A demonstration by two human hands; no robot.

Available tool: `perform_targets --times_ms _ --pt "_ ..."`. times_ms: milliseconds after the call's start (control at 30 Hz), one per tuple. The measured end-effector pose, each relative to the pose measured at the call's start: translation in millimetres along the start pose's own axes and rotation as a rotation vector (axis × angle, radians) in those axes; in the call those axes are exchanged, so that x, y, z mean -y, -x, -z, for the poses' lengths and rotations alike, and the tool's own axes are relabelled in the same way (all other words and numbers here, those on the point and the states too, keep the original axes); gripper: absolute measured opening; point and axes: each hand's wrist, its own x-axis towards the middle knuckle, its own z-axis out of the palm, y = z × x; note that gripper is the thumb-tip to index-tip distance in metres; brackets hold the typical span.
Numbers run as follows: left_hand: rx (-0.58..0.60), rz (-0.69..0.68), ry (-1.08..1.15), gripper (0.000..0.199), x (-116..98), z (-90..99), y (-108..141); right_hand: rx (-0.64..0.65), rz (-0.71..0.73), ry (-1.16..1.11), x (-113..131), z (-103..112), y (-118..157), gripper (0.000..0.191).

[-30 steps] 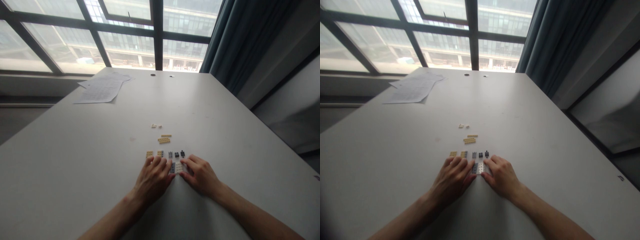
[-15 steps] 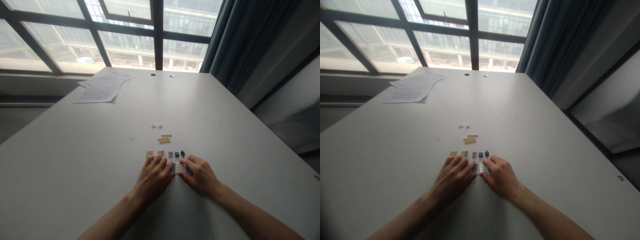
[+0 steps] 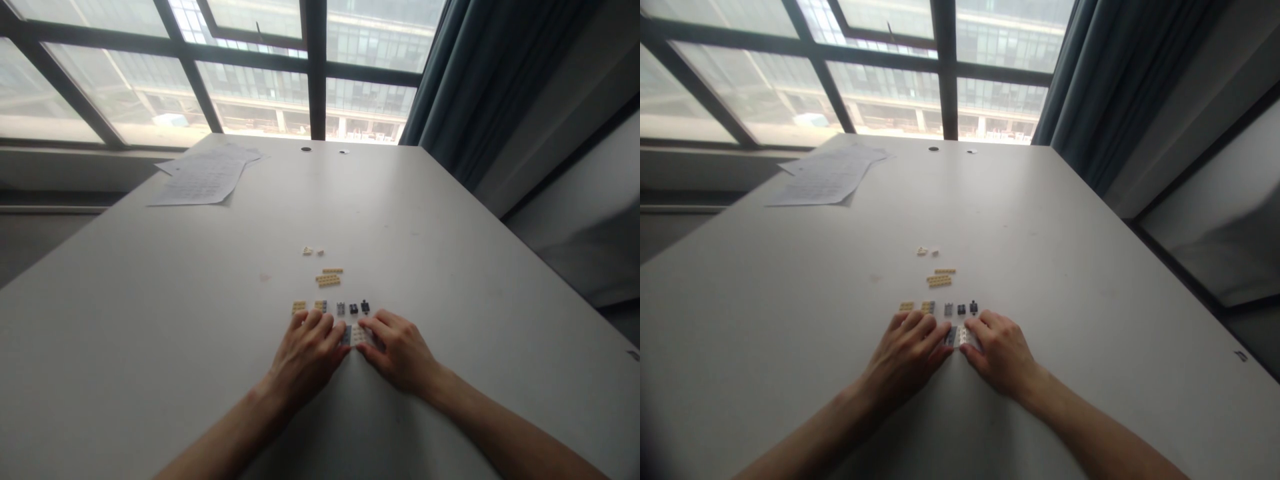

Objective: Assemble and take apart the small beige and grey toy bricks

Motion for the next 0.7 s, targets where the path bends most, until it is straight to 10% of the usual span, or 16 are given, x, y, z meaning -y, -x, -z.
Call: perform_targets --times_ms 400,700 --pt "-0.069 -0.022 0.007 0.028 2.1 -2.6 2.3 -0.003 0.012 0.001 -2.1 -0.5 0.5 0.029" --pt "-0.479 0.095 -0.003 0.016 42.0 17.1 14.5 0.015 0.001 -0.010 -3.1 -1.6 0.2 0.033"
